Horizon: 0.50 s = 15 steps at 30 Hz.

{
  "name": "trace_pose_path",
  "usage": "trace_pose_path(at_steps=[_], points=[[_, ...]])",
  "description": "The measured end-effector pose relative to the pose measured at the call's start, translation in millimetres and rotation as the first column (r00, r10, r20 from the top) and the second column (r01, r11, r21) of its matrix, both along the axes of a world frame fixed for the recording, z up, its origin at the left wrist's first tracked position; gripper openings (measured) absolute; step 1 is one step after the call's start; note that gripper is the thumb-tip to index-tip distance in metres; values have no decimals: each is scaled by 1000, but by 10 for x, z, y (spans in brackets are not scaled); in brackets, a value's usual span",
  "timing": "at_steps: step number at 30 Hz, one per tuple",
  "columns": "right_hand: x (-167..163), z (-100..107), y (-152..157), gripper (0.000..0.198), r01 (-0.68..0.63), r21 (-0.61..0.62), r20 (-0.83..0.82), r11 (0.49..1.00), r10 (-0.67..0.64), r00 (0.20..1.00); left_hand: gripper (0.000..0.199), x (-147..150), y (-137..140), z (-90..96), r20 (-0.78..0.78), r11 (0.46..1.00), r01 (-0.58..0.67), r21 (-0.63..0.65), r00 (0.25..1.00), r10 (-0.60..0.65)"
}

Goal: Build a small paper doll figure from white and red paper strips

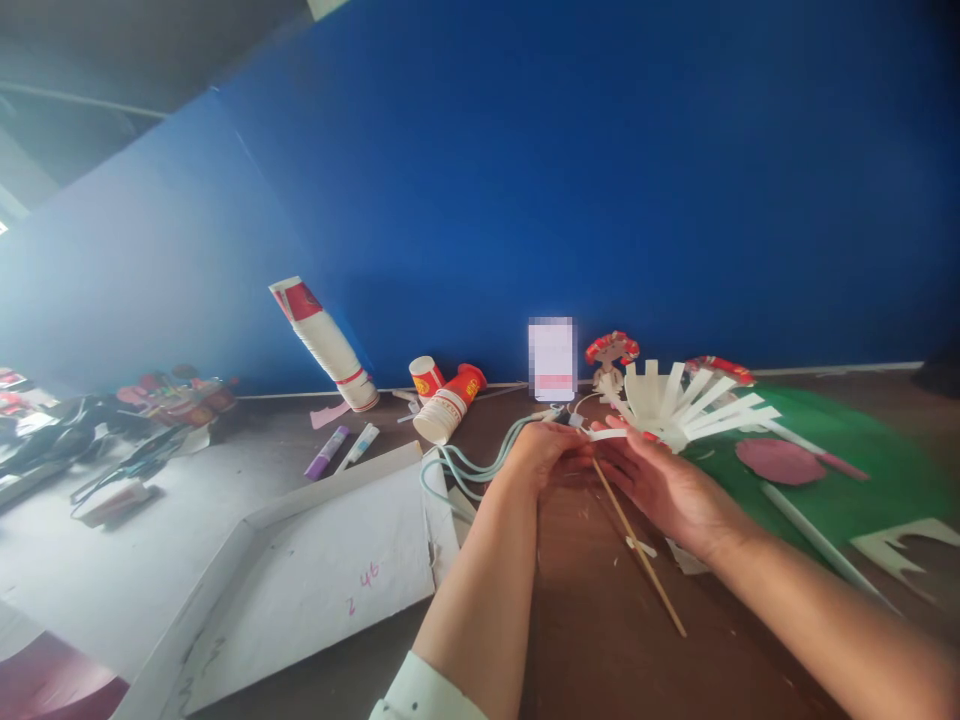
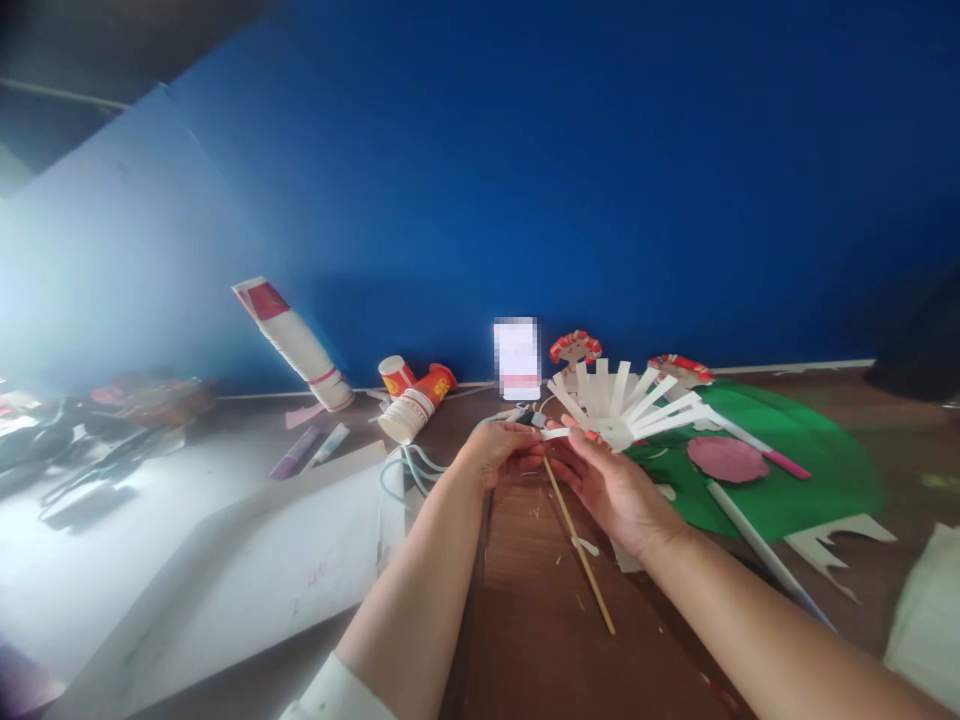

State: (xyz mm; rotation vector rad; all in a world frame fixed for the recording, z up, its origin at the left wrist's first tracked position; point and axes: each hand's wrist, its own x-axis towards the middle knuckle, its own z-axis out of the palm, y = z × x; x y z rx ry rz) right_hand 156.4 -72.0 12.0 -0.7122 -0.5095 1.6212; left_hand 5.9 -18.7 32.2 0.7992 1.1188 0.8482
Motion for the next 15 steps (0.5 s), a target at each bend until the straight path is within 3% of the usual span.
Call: trace_pose_path(at_steps=[3,9,15], points=[[-49,-74,3,30,-32,49,117,998,26,993,8,34,1,-8,-2,1000,30,6,1000,-30],[-67,-155,40,7,4,-3,222,1000,-3,975,14,151,-64,22,-38,999,46,26,998,-45],[-67,-68,13,15,43,-22,248,999,-36,968,17,206,-84,3,-144,995,55,83,989,-42]])
